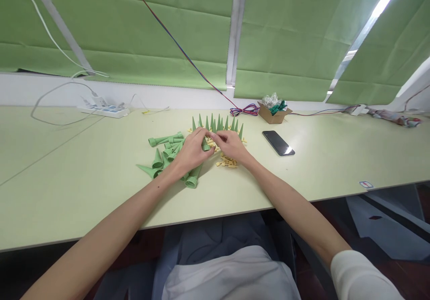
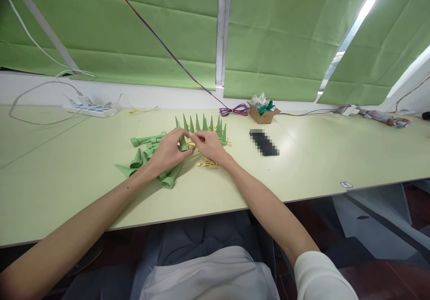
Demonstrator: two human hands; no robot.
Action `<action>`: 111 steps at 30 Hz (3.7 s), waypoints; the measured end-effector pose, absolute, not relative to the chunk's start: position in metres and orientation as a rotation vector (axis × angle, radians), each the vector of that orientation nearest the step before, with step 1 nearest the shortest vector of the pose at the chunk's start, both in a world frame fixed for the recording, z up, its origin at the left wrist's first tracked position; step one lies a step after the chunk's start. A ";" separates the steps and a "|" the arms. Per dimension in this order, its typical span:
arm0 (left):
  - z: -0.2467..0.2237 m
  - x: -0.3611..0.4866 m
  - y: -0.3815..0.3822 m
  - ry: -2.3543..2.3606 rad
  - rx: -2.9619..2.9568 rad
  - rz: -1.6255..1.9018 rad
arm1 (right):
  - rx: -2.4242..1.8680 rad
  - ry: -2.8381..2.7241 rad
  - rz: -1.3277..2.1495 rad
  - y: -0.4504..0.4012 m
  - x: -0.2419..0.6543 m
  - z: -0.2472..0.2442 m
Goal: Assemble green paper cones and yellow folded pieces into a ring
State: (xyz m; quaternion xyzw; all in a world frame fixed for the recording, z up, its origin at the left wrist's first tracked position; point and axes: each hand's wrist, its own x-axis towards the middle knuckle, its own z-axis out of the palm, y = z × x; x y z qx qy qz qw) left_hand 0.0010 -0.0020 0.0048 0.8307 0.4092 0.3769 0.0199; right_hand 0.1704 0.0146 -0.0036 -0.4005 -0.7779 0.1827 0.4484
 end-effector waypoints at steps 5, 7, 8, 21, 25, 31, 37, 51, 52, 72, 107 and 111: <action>0.006 -0.001 -0.002 1.332 2.551 1.168 | -0.907 -1.865 0.515 0.016 0.172 -0.005; 0.006 -0.001 -0.001 1.353 2.545 1.174 | -0.856 -1.877 0.559 0.017 0.173 -0.006; 0.006 -0.001 -0.001 1.357 2.544 1.178 | -0.839 -1.890 0.580 0.018 0.173 -0.006; 0.005 0.000 -0.003 1.286 2.564 1.170 | -0.917 -1.946 0.542 0.017 0.173 -0.005; 0.004 0.001 -0.003 1.255 2.583 1.174 | -0.943 -1.959 0.484 0.016 0.172 -0.005; 0.005 0.001 -0.002 1.268 2.571 1.182 | -0.977 -1.954 0.486 0.017 0.172 -0.006; 0.005 0.000 -0.002 1.329 2.528 1.182 | -0.851 -1.911 0.675 0.016 0.172 -0.007; 0.004 0.001 -0.002 1.319 2.531 1.163 | -0.924 -1.957 0.584 0.014 0.172 -0.004; 0.004 0.001 -0.002 1.317 2.532 1.158 | -0.941 -1.964 0.560 0.014 0.172 -0.003; 0.011 0.003 -0.010 1.264 2.372 1.275 | -0.955 -1.717 0.503 0.020 0.173 -0.007; 0.017 0.002 -0.004 1.163 1.948 1.244 | -0.896 -1.795 0.706 0.019 0.172 -0.007; 0.017 0.002 -0.006 1.169 1.994 1.226 | -0.934 -1.849 0.626 0.020 0.174 -0.008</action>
